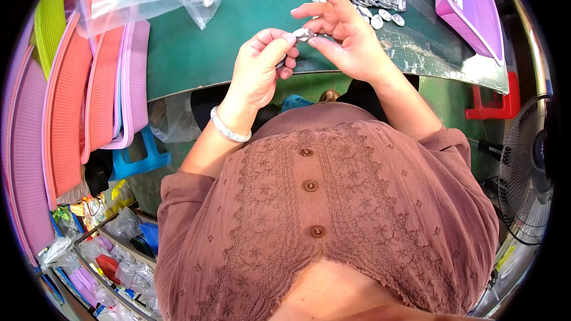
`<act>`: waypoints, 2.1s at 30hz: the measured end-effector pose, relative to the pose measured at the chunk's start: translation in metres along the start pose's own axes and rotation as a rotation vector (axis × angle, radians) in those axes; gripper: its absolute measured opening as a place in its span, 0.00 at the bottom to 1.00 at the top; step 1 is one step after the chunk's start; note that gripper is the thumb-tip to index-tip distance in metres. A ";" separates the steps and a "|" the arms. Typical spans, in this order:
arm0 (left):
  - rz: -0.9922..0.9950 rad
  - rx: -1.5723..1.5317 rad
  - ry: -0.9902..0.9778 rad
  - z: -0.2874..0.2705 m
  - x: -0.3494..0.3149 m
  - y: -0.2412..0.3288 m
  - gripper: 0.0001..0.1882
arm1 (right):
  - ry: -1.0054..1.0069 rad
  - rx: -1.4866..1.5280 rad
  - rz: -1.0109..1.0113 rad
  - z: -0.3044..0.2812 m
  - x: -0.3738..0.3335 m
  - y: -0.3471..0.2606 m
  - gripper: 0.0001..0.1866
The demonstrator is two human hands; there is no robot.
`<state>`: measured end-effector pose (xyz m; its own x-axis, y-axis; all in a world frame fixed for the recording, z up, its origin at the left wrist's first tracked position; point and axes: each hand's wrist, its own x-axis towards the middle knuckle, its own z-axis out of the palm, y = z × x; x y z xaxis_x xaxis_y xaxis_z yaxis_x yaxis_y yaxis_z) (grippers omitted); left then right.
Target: The person picks up small silver foil-wrapped items from a table and places them into a clear plastic bag. She repeats this process, handling the items one by one and occasionally adjusting the bag.
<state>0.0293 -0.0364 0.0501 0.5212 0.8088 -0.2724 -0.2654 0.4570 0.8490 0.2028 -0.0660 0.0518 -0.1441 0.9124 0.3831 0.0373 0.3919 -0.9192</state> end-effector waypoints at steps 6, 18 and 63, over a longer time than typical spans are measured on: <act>0.062 0.094 -0.006 -0.001 0.002 0.001 0.04 | 0.030 0.026 0.039 0.002 -0.002 0.000 0.38; -0.142 -0.477 -0.197 -0.011 0.008 -0.013 0.06 | 0.157 0.222 0.195 0.003 -0.002 0.001 0.31; -0.113 -0.268 0.025 -0.013 0.006 -0.006 0.10 | 0.103 -1.062 -0.126 -0.006 0.022 0.035 0.25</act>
<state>0.0236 -0.0298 0.0373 0.5406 0.7542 -0.3727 -0.4132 0.6239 0.6634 0.2074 -0.0316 0.0287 -0.1247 0.8446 0.5206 0.8755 0.3406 -0.3428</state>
